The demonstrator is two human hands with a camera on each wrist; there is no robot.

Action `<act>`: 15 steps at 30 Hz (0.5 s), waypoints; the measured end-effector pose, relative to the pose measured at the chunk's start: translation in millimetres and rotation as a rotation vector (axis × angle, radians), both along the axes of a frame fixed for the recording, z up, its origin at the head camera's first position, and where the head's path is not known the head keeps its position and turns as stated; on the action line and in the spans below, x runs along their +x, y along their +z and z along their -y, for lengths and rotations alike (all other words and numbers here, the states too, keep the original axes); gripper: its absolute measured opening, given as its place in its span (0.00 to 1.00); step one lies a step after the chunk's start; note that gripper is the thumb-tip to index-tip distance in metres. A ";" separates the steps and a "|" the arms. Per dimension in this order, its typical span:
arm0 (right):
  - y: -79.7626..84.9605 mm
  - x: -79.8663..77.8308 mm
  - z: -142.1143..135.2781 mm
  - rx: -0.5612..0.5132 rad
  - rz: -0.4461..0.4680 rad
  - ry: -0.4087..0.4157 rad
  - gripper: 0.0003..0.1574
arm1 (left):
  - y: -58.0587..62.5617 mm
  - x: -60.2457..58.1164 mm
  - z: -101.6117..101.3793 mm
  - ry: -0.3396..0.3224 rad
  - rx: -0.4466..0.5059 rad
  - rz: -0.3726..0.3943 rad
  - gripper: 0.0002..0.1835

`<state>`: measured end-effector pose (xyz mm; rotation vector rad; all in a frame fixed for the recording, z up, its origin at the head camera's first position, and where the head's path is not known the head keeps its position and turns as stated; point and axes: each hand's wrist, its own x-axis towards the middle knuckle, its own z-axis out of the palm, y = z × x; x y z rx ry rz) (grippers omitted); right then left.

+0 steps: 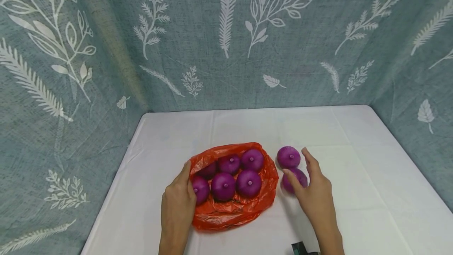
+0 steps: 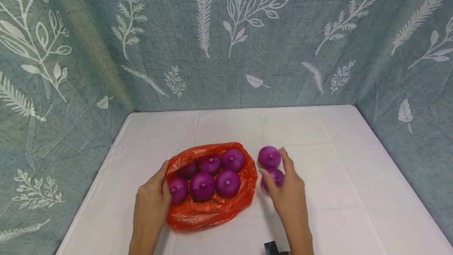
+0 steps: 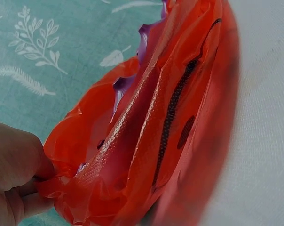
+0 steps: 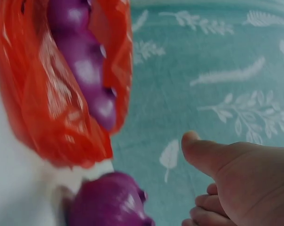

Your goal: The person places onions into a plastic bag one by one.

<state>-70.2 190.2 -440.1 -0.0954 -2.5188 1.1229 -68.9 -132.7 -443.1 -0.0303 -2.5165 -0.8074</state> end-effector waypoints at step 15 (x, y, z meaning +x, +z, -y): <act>-7.8 10.4 -36.8 -0.063 0.119 -0.064 0.55 | -2.3 -0.3 -1.4 0.007 0.008 0.008 0.24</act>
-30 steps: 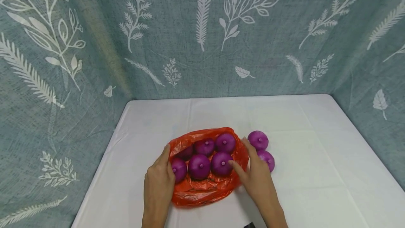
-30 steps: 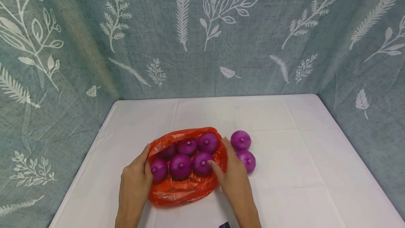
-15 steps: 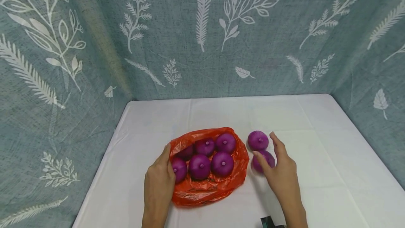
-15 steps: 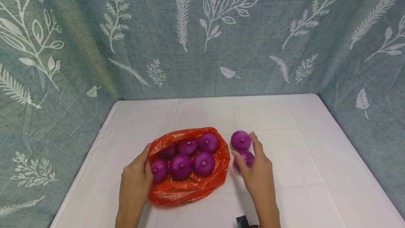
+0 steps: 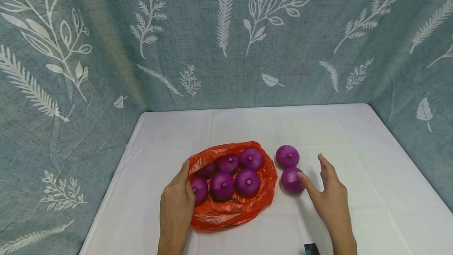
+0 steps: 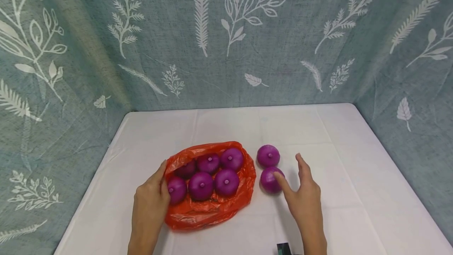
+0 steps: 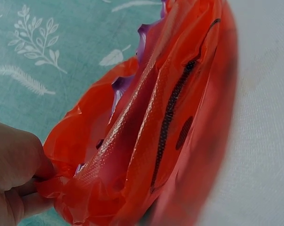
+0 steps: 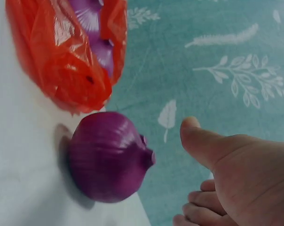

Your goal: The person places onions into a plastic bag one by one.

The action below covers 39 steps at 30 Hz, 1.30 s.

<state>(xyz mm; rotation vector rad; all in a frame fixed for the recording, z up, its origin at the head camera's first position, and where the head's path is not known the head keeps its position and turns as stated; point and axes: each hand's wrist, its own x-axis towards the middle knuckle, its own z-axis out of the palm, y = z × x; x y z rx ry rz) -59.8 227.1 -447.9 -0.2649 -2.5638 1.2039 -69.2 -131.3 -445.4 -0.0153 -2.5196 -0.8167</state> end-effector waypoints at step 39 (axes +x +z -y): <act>-34.6 4.0 5.7 0.004 0.152 0.173 0.56 | -4.0 0.1 2.1 -0.012 -0.006 -0.027 0.23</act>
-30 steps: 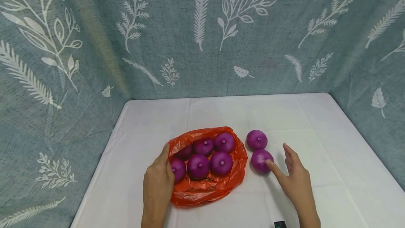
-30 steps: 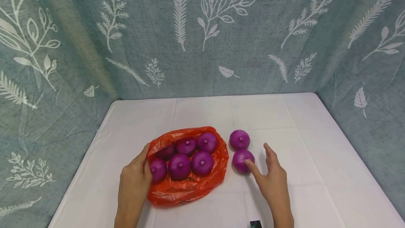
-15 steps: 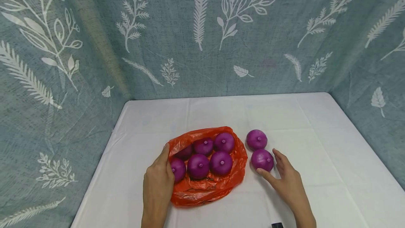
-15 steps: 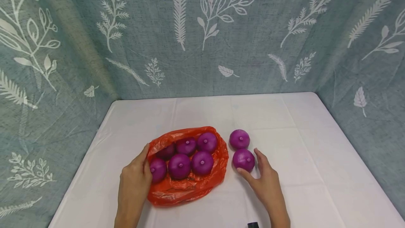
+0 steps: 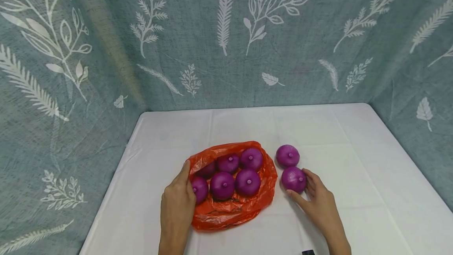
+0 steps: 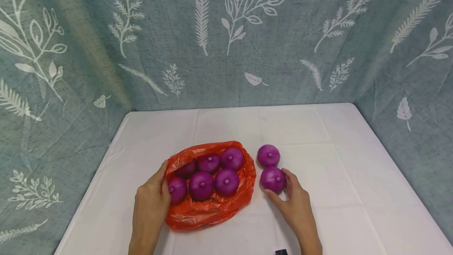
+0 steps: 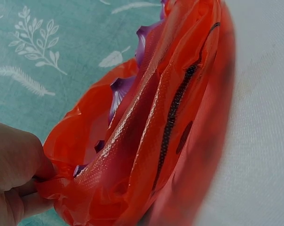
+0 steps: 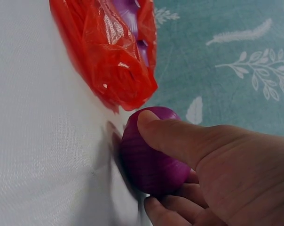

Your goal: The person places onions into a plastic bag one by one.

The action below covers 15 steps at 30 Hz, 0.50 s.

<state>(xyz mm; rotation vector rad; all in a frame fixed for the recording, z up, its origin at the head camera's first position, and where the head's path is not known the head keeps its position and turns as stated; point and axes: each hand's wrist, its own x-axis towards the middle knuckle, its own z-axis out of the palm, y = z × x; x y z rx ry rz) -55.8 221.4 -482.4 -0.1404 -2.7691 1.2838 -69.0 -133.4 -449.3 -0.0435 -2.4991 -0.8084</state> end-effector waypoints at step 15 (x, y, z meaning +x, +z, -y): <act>14.0 3.0 4.8 -0.068 -0.065 0.001 0.52 | 2.3 0.2 2.1 -0.003 0.012 0.034 0.24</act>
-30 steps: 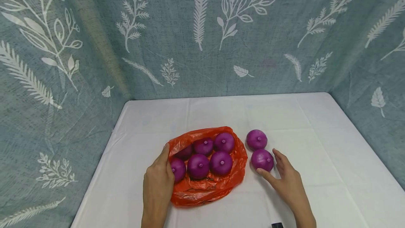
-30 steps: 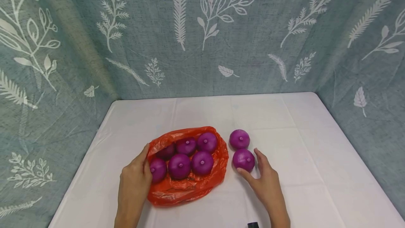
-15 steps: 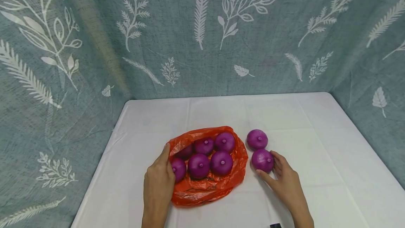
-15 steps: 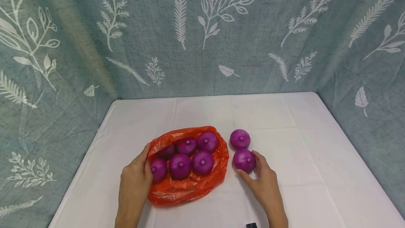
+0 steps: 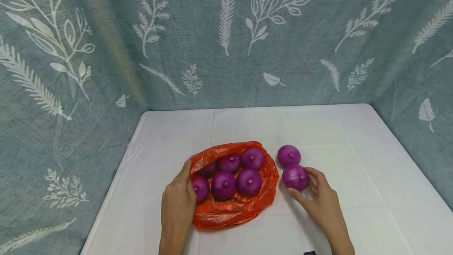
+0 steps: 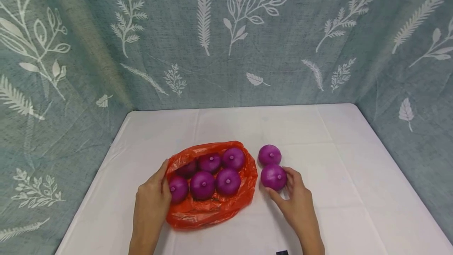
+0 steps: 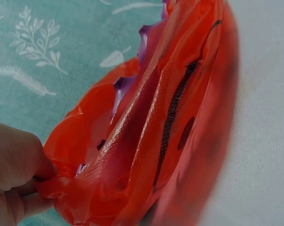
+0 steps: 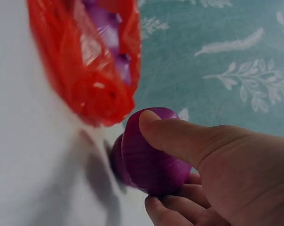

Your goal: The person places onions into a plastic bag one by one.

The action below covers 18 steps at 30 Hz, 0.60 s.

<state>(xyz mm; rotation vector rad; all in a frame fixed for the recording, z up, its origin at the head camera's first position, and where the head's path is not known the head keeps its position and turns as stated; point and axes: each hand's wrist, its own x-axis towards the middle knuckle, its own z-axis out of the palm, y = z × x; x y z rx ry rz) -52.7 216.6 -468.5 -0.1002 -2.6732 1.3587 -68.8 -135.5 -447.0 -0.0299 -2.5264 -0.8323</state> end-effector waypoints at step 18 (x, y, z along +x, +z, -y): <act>31.0 5.0 40.7 -0.071 -0.129 0.185 0.50 | -0.5 0.4 -2.5 0.003 -0.001 -0.020 0.24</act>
